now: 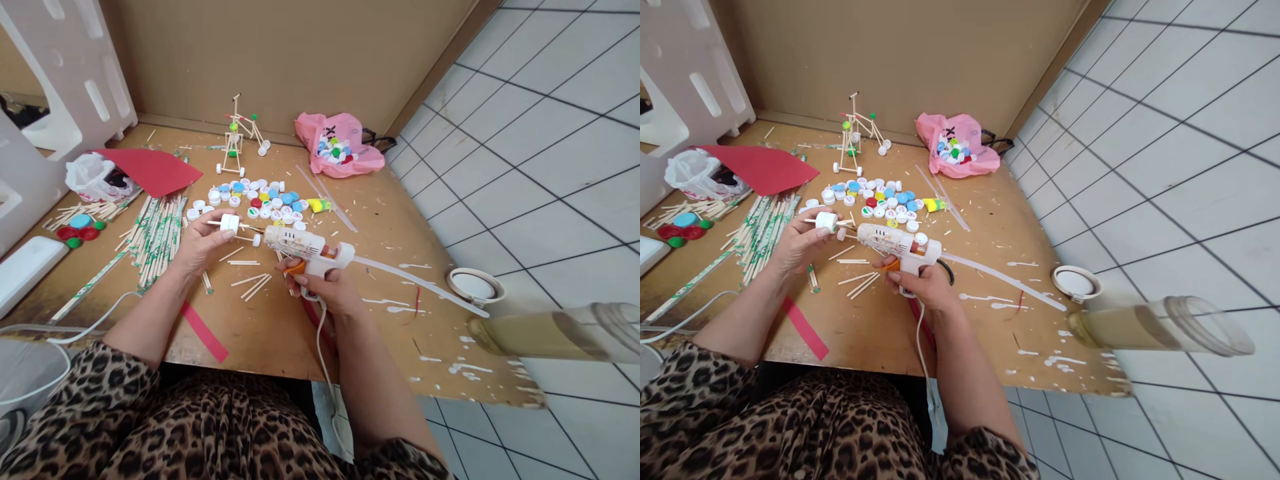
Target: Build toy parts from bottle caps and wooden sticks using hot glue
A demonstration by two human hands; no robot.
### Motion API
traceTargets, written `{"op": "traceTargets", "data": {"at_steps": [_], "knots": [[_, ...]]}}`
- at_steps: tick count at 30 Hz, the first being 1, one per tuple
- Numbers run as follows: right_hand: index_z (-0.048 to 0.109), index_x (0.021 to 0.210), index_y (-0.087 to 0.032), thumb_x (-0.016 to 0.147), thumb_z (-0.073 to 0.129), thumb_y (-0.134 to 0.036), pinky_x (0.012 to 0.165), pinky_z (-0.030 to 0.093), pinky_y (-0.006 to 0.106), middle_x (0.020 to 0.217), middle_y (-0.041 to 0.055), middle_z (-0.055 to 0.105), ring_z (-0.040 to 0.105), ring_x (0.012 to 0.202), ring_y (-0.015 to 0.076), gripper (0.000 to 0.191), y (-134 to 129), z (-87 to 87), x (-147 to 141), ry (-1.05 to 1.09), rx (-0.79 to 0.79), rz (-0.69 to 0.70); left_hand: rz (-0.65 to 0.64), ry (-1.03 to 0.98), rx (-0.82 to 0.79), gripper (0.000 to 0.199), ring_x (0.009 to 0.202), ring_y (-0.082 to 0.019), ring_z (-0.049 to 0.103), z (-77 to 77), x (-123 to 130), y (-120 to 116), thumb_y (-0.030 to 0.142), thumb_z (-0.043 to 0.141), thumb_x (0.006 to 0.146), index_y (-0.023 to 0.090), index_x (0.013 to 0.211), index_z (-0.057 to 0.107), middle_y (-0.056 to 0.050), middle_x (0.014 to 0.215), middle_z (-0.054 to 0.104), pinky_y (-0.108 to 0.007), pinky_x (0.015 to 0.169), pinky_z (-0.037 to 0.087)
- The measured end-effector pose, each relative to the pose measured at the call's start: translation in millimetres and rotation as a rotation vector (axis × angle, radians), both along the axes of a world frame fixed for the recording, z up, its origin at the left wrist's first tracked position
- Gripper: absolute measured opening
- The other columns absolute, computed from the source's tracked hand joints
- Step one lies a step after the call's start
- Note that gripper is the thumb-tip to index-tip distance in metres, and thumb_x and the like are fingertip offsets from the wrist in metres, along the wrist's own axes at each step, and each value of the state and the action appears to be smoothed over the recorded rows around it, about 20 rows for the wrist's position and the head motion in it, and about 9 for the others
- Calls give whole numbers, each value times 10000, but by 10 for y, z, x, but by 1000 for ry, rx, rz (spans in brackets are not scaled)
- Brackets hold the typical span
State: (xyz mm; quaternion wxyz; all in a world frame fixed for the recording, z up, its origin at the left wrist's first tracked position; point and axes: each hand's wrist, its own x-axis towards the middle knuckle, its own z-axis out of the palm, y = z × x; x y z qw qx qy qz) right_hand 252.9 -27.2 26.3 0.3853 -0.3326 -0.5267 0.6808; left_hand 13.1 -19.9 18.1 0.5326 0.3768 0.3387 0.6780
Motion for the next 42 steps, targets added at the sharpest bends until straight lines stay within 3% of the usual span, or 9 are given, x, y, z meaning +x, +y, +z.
{"op": "traceTargets", "data": {"at_steps": [4, 9, 15, 21, 27, 34, 39, 42], "knots": [[704, 857, -195, 617, 870, -440, 516, 453, 272, 937, 77, 756, 564, 582, 117, 381, 10, -35, 5, -32, 38, -15, 4, 15, -2, 415, 792, -176, 698, 18, 3, -6, 322, 927, 499, 215, 871, 776, -54, 867, 787, -263, 660, 520], [689, 851, -199, 638, 858, -422, 511, 450, 274, 908, 68, 754, 546, 568, 113, 352, -4, -60, -26, -35, 66, 7, -19, 4, -11, 434, 758, -157, 701, 32, -11, -17, 344, 941, 482, 222, 867, 782, -53, 885, 796, -247, 643, 525], [664, 883, -217, 696, 795, -406, 486, 438, 268, 996, 54, 731, 543, 582, 111, 296, -77, -38, -194, 43, 113, -234, -68, 58, -71, 433, 807, -187, 716, 3, 46, -50, 300, 942, 479, 219, 870, 774, -47, 856, 792, -300, 746, 554], [646, 868, -230, 615, 804, -482, 559, 496, 298, 1006, 40, 720, 553, 591, 111, 391, -33, -192, -400, -21, 197, -439, -240, 138, -105, 423, 694, -142, 676, -25, 183, -120, 249, 956, 435, 208, 819, 782, -10, 759, 764, -266, 708, 541], [647, 834, -237, 597, 790, -530, 670, 534, 358, 976, 60, 714, 657, 852, 224, 404, -4, -299, -525, -63, 227, -494, -253, 151, -83, 428, 708, -138, 661, -61, 188, -128, 258, 953, 470, 228, 864, 787, -3, 772, 754, -259, 699, 533], [691, 856, -233, 609, 801, -488, 663, 549, 357, 909, 46, 735, 677, 815, 221, 371, -94, -113, -548, -95, 137, -490, -286, 162, -80, 432, 755, -167, 690, -48, 189, -137, 289, 948, 498, 221, 891, 783, -27, 812, 770, -299, 773, 544], [697, 936, -205, 595, 825, -460, 656, 564, 349, 721, 6, 701, 668, 690, 187, 445, -162, -5, -560, -72, 44, -494, -277, 162, -93, 455, 728, -154, 678, -34, 188, -135, 285, 956, 475, 199, 885, 779, -26, 785, 766, -268, 732, 533], [696, 983, -204, 594, 829, -465, 662, 574, 346, 786, 11, 711, 676, 700, 183, 487, -166, -14, -571, -72, 45, -516, -283, 163, -97, 446, 713, -141, 669, -18, 194, -137, 282, 960, 464, 196, 860, 775, -16, 761, 758, -252, 722, 530]]}}
